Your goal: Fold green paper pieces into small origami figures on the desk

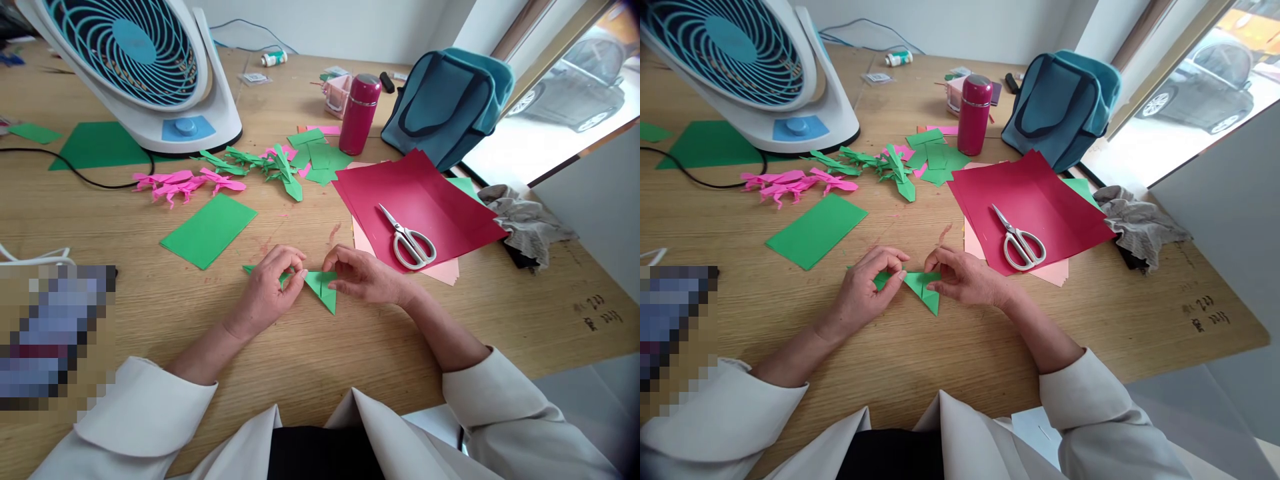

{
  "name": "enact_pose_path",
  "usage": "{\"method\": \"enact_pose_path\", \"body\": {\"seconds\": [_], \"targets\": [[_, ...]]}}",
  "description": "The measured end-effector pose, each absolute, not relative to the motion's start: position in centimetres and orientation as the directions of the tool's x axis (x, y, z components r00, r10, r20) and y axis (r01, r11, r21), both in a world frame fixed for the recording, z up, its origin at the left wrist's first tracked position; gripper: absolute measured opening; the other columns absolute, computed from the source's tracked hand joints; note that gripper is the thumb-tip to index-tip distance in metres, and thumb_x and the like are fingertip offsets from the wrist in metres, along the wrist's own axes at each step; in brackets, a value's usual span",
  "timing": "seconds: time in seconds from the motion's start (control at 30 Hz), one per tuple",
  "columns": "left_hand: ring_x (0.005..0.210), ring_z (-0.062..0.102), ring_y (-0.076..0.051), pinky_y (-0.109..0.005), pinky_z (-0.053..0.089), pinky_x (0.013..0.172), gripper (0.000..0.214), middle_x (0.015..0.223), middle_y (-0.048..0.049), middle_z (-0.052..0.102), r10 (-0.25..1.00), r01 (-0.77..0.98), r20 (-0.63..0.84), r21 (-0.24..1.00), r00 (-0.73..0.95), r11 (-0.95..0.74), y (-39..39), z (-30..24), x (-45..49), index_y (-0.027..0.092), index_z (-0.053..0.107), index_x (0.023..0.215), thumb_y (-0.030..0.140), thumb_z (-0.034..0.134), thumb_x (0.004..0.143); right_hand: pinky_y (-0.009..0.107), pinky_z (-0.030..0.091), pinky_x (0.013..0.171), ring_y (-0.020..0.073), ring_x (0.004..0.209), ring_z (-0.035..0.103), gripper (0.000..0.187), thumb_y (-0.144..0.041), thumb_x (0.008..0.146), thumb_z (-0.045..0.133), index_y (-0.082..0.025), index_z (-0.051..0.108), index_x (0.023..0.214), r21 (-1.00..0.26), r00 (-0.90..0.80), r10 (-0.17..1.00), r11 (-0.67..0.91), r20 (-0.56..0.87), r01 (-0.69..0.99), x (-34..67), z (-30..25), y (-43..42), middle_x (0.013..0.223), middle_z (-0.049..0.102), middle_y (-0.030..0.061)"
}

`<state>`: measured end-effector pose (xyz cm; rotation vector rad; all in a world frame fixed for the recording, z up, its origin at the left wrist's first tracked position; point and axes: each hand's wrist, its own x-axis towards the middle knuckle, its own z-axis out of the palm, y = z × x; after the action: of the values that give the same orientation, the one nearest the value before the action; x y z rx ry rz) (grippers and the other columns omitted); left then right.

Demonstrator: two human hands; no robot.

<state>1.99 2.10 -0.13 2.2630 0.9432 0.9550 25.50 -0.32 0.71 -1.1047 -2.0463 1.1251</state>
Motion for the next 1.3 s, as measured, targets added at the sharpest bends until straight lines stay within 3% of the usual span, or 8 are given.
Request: {"method": "enact_pose_path", "body": {"seconds": [0.13, 0.27, 0.53, 0.67, 0.77, 0.9, 1.03, 1.3], "targets": [[0.106, 0.063, -0.021, -0.037, 0.050, 0.093, 0.015, 0.105, -0.0086, 0.066, 0.774, 0.385, 0.411, 0.694, 0.481, -0.608, 1.8, 0.5, 2.0, 0.021, 0.050, 0.081, 0.018, 0.049, 0.095, 0.022, 0.036, 0.056, 0.0098, 0.062, 0.046, 0.023, -0.025, 0.088, 0.067, -0.020, 0.053, 0.106, -0.932, -0.486, 0.874, 0.194, 0.023, 0.305, 25.0, 0.7, -0.5, 0.076, 0.051, -0.0046], [0.109, 0.064, -0.021, -0.035, 0.053, 0.090, 0.011, 0.111, -0.0102, 0.066, 0.802, 0.337, 0.351, 0.771, 0.483, -0.540, 1.7, 0.3, 1.8, 0.021, 0.051, 0.087, 0.024, 0.048, 0.098, 0.024, 0.039, 0.059, 0.0104, 0.066, 0.048, 0.016, -0.020, 0.090, 0.061, -0.021, 0.051, 0.103, -0.968, -0.453, 0.890, 0.164, 0.062, 0.192, 24.7, 0.6, -0.5, 0.082, 0.051, -0.0029], [0.111, 0.064, -0.022, -0.040, 0.052, 0.098, 0.020, 0.115, -0.0112, 0.064, 0.823, 0.425, 0.356, 0.724, 0.443, -0.543, 1.9, -0.4, 1.1, 0.020, 0.049, 0.115, 0.033, 0.046, 0.101, 0.025, 0.042, 0.065, 0.0108, 0.070, 0.049, 0.016, -0.018, 0.089, 0.059, -0.021, 0.053, 0.103, -0.950, -0.388, 0.919, 0.175, 0.065, 0.257, 24.9, 0.3, -0.4, 0.088, 0.053, -0.0014], [0.112, 0.064, -0.021, -0.037, 0.054, 0.095, 0.026, 0.118, -0.0116, 0.063, 0.809, 0.322, 0.378, 0.776, 0.451, -0.542, 1.6, -0.2, 1.3, 0.021, 0.046, 0.123, 0.033, 0.049, 0.100, 0.025, 0.044, 0.068, 0.0119, 0.075, 0.051, 0.019, -0.017, 0.091, 0.057, -0.022, 0.054, 0.109, -0.950, -0.392, 0.914, 0.210, 0.106, 0.232, 24.5, 0.1, -0.6, 0.092, 0.055, 0.0001], [0.096, 0.068, -0.017, -0.028, 0.056, 0.081, 0.025, 0.108, -0.0081, 0.065, 0.827, 0.248, 0.327, 0.846, 0.457, -0.472, 1.2, -0.3, 1.7, 0.021, 0.048, 0.121, 0.030, 0.051, 0.098, 0.026, 0.045, 0.069, 0.0120, 0.076, 0.052, 0.018, -0.016, 0.092, 0.056, -0.022, 0.054, 0.110, -0.952, -0.413, 0.902, 0.229, 0.127, 0.205, 24.1, 0.2, -0.8, 0.093, 0.057, 0.0006], [0.068, 0.062, -0.011, -0.021, 0.050, 0.062, 0.022, 0.090, -0.0013, 0.065, 0.868, 0.319, 0.255, 0.856, 0.426, -0.408, 1.2, -0.7, 1.9, 0.021, 0.053, 0.116, 0.024, 0.055, 0.094, 0.024, 0.044, 0.066, 0.0113, 0.073, 0.053, 0.018, -0.016, 0.095, 0.054, -0.021, 0.054, 0.112, -0.950, -0.452, 0.884, 0.235, 0.121, 0.206, 23.8, 0.6, -1.2, 0.091, 0.058, 0.0005], [0.063, 0.060, -0.010, -0.020, 0.045, 0.058, 0.021, 0.080, 0.0016, 0.064, 0.867, 0.349, 0.258, 0.837, 0.427, -0.421, 1.3, -0.9, 1.8, 0.021, 0.056, 0.112, 0.019, 0.055, 0.091, 0.021, 0.039, 0.058, 0.0104, 0.070, 0.050, 0.021, -0.018, 0.095, 0.056, -0.021, 0.057, 0.115, -0.930, -0.492, 0.863, 0.266, 0.114, 0.252, 23.8, 1.0, -1.3, 0.088, 0.057, -0.0004], [0.052, 0.050, -0.009, -0.020, 0.038, 0.050, 0.012, 0.068, 0.0036, 0.059, 0.852, 0.363, 0.250, 0.822, 0.460, -0.438, 1.5, -1.1, 1.8, 0.020, 0.062, 0.099, 0.024, 0.055, 0.090, 0.021, 0.038, 0.058, 0.0092, 0.064, 0.044, 0.026, -0.021, 0.091, 0.062, -0.019, 0.057, 0.117, -0.927, -0.563, 0.826, 0.225, 0.019, 0.300, 23.9, 0.3, -1.3, 0.079, 0.052, -0.0037]]}}
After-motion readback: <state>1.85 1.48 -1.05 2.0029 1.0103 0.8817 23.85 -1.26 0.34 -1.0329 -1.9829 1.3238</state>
